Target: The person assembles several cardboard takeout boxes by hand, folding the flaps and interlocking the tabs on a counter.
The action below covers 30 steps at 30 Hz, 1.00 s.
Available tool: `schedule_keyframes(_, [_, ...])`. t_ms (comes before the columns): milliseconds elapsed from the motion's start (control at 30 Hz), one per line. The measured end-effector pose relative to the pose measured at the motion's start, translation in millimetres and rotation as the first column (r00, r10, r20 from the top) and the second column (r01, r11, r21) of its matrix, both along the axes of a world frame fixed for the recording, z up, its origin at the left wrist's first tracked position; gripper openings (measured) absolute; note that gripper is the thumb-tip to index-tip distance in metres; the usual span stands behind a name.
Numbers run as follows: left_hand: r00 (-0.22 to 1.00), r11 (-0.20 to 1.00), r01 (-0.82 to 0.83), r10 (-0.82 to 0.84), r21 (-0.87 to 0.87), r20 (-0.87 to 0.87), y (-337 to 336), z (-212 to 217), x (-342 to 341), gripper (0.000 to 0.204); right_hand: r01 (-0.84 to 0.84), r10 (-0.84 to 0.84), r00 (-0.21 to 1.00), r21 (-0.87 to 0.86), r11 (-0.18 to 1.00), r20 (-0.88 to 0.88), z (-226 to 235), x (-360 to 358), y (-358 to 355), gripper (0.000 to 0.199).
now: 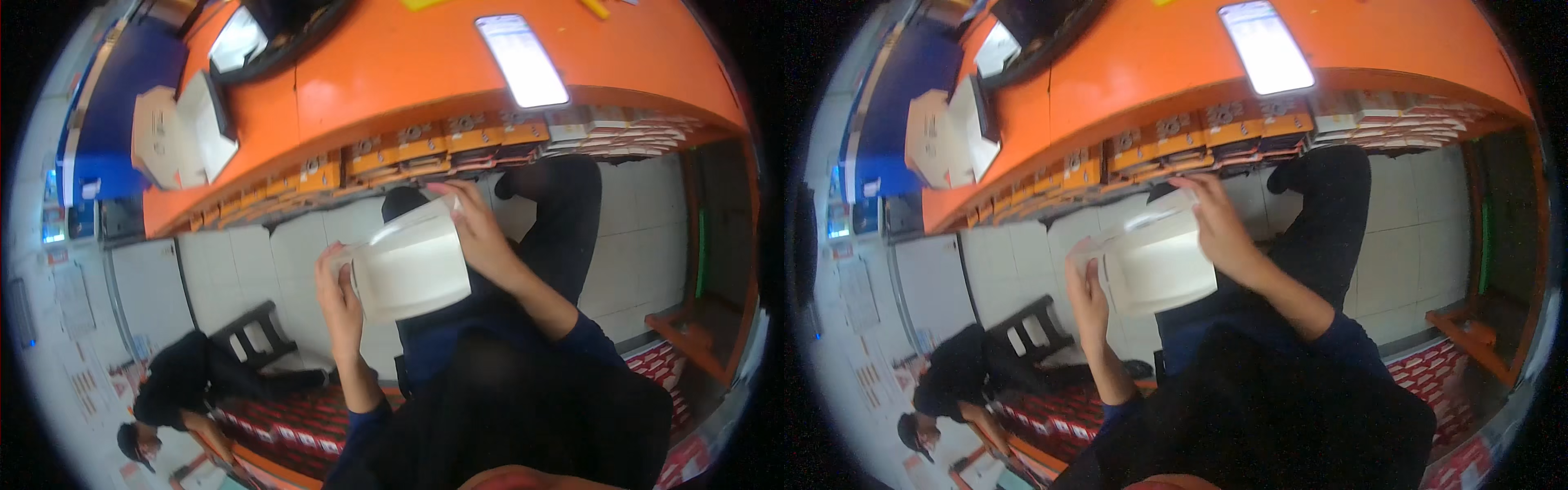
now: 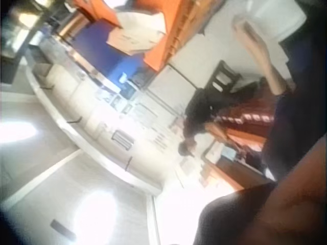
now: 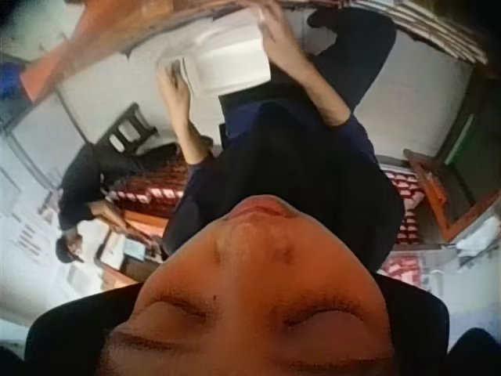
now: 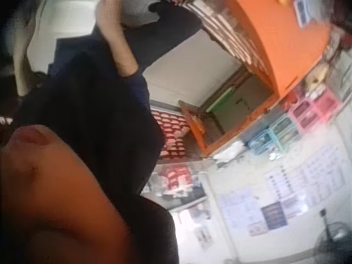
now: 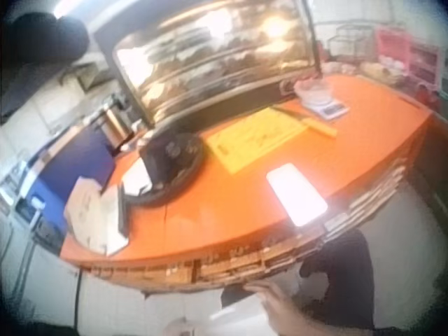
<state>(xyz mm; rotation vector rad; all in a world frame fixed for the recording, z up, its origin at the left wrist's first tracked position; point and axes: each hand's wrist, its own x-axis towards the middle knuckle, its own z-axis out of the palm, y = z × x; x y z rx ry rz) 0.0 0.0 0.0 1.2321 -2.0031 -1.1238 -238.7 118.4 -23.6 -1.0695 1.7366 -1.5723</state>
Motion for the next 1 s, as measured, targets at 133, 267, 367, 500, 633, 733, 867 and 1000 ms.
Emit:
schedule_keyframes(133, [0.889, 0.955, 0.29, -0.248, -0.055, 0.384, 5, -2, 7, 0.06, -0.104, 0.117, 0.993, 0.333, 0.937, -0.018, -23, 0, 16, 0.032])
schedule_keyframes(267, [0.959, 0.866, 0.138, -0.238, 0.48, 0.153, 10, -6, 28, 0.049, -0.263, 0.219, 0.96, 0.308, 0.914, 0.173, -50, 7, 24, 0.042])
schedule_keyframes(367, [0.989, 0.656, 0.138, -0.048, 0.742, -0.142, 12, -9, 35, 0.055, -0.429, 0.283, 0.752, 0.115, 0.896, 0.596, -38, -7, 32, 0.055])
schedule_keyframes(500, [0.991, 0.636, 0.075, 0.038, 0.768, -0.129, 17, -8, 20, 0.054, -0.507, 0.147, 0.548, 0.187, 0.841, 0.823, -25, -10, 33, 0.067])
schedule_keyframes(633, [0.986, 0.671, 0.052, 0.082, 0.739, -0.144, 23, -12, 14, 0.051, -0.437, 0.167, 0.704, 0.236, 0.868, 0.69, -24, -1, 41, 0.068])
schedule_keyframes(733, [0.993, 0.691, -0.086, 0.115, 0.717, 0.009, 22, -2, 8, 0.051, -0.401, 0.152, 0.747, 0.255, 0.88, 0.647, -25, 4, 43, 0.069])
schedule_keyframes(867, [0.994, 0.707, -0.108, 0.058, 0.699, 0.094, 16, 13, 3, 0.058, -0.299, 0.11, 0.775, 0.207, 0.932, 0.623, -29, 13, 41, 0.062])
schedule_keyframes(1000, [0.997, 0.746, -0.068, 0.065, 0.662, 0.03, 20, -4, 12, 0.061, -0.313, 0.164, 0.854, 0.235, 0.92, 0.493, -36, 14, 40, 0.063])
